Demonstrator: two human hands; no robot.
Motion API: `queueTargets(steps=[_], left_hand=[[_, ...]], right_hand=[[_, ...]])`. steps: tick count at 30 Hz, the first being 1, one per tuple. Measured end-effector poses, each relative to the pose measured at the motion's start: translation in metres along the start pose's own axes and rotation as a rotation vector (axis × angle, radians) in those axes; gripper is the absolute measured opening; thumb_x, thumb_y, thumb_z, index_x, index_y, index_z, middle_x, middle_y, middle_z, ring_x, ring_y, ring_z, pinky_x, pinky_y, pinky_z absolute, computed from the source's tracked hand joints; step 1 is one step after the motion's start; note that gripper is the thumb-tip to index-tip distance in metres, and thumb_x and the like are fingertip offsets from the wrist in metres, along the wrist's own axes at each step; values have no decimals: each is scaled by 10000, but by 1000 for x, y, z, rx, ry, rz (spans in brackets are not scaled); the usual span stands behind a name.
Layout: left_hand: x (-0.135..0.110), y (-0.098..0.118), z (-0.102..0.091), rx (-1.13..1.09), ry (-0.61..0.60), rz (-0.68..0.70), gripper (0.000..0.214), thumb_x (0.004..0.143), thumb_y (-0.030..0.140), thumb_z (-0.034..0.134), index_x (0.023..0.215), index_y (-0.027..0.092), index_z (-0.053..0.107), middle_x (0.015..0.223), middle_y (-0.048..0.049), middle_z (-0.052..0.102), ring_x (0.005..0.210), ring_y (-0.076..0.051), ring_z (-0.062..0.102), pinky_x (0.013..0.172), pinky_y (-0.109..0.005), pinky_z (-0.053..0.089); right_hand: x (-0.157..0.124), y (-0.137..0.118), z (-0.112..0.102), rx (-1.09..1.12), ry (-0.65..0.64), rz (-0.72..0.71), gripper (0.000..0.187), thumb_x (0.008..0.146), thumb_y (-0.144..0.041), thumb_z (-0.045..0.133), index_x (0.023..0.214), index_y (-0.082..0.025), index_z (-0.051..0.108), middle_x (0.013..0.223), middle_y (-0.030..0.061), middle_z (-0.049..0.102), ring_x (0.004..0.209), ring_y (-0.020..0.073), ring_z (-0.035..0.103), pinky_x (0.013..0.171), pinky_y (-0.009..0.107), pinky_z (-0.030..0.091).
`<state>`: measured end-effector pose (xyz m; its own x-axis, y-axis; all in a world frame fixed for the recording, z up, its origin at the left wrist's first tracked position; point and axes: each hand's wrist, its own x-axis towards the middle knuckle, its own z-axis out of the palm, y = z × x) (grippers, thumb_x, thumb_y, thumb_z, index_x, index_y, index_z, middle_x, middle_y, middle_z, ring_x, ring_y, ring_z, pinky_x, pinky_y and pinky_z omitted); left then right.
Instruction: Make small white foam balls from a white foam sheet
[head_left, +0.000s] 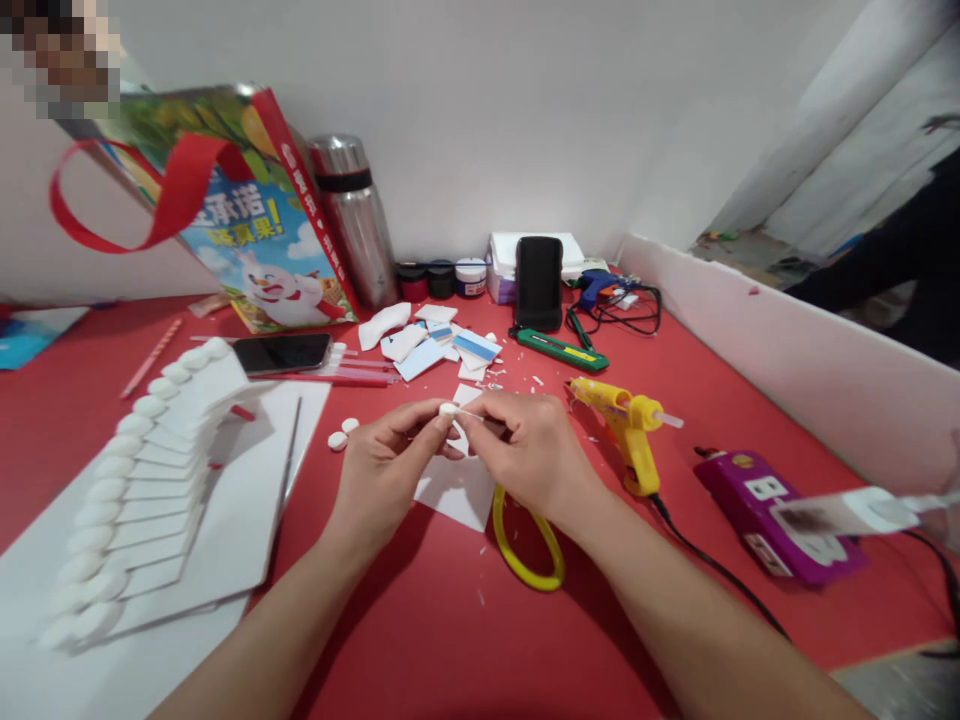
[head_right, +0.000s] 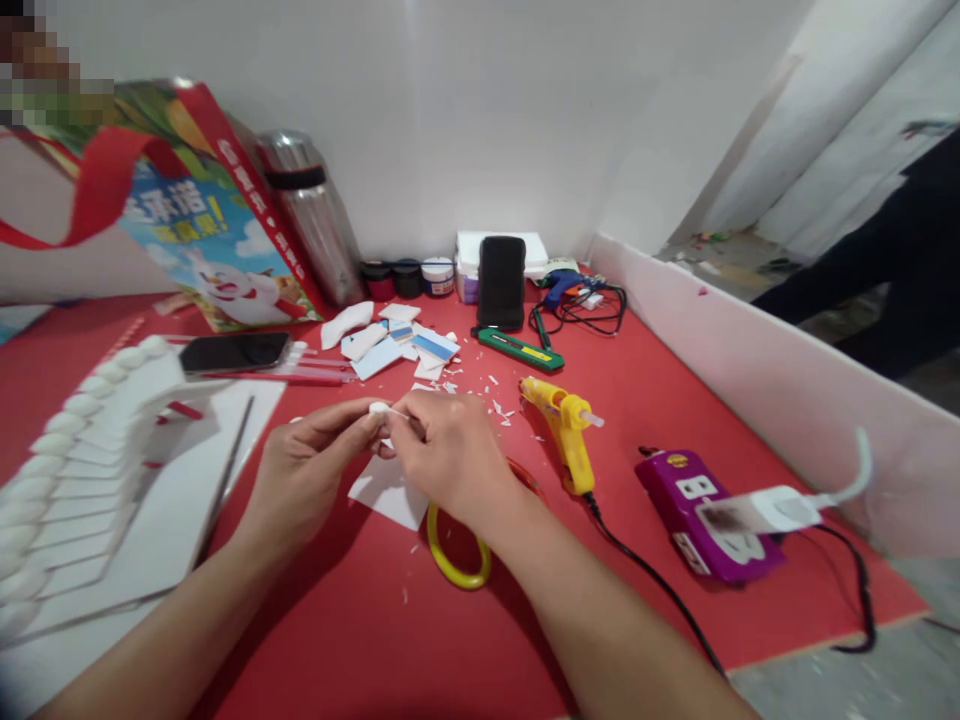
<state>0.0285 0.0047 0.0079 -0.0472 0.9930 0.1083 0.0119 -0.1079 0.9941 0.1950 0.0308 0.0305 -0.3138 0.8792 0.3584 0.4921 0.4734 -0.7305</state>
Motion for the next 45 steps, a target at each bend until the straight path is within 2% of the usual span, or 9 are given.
queueTargets(steps=[7, 9, 14, 16, 23, 27, 33, 37, 45], left_hand=[[-6, 2, 8, 252, 115, 258, 172, 913, 248, 668, 1034, 195, 779, 958, -36, 751, 808, -145, 697, 741, -234, 578], [-6, 1, 8, 251, 113, 251, 165, 911, 252, 673, 1028, 194, 774, 957, -35, 751, 803, -141, 695, 736, -226, 571], [0, -1, 0, 158, 3, 136, 173, 933, 287, 650, 1047, 210, 756, 810, -6, 719, 684, -116, 653, 673, -220, 541], [2, -1, -4, 168, -24, 166, 174, 931, 286, 653, 1046, 213, 762, 859, -18, 725, 717, -120, 650, 690, -226, 536], [4, 0, -9, 163, -72, 193, 171, 931, 264, 654, 1056, 215, 760, 890, -16, 722, 720, -105, 635, 709, -222, 535], [5, -2, -9, 138, -65, 176, 183, 926, 267, 663, 1075, 235, 764, 926, -10, 729, 722, -100, 643, 709, -219, 543], [5, -5, -9, 109, -31, 133, 182, 917, 288, 677, 1069, 236, 764, 940, -11, 729, 743, -109, 652, 717, -226, 543], [4, -6, -9, 85, -34, 108, 186, 914, 294, 683, 1068, 227, 761, 890, -6, 723, 716, -109, 645, 715, -234, 541], [3, -7, -6, 38, -15, 63, 191, 901, 303, 697, 1050, 202, 761, 848, -6, 717, 679, -115, 643, 688, -241, 541]], right_hand=[[-5, -4, 7, -59, 49, -119, 261, 952, -201, 526, 721, -154, 639, 650, 17, 629, 601, 109, 529, 617, 264, 371], [-2, -4, 5, 54, 11, -21, 236, 933, -226, 552, 724, -160, 640, 646, 19, 635, 591, 116, 549, 600, 260, 397], [9, 0, -6, 845, -283, 536, 329, 957, -438, 528, 877, -152, 670, 751, 68, 705, 553, 138, 628, 473, 235, 460], [11, 3, -9, 1009, -328, 672, 359, 973, -457, 512, 952, -138, 677, 776, 88, 715, 546, 137, 625, 445, 227, 453], [9, 2, -9, 1193, -378, 709, 261, 874, -383, 708, 831, -129, 672, 705, -10, 560, 534, 61, 441, 483, 189, 409], [8, 1, -7, 1140, -399, 613, 348, 786, -436, 793, 705, -147, 617, 663, -44, 466, 551, 58, 344, 511, 200, 364], [9, 2, -9, 749, -438, 434, 301, 927, -436, 615, 888, -149, 699, 771, 1, 565, 618, 88, 434, 586, 248, 366], [10, 1, -11, 523, -429, 294, 306, 981, -392, 532, 870, -152, 686, 775, 0, 586, 616, 92, 432, 575, 251, 340], [6, 6, -1, 169, -145, 115, 309, 961, -279, 547, 684, -166, 625, 598, -32, 548, 559, 85, 463, 573, 247, 323]])
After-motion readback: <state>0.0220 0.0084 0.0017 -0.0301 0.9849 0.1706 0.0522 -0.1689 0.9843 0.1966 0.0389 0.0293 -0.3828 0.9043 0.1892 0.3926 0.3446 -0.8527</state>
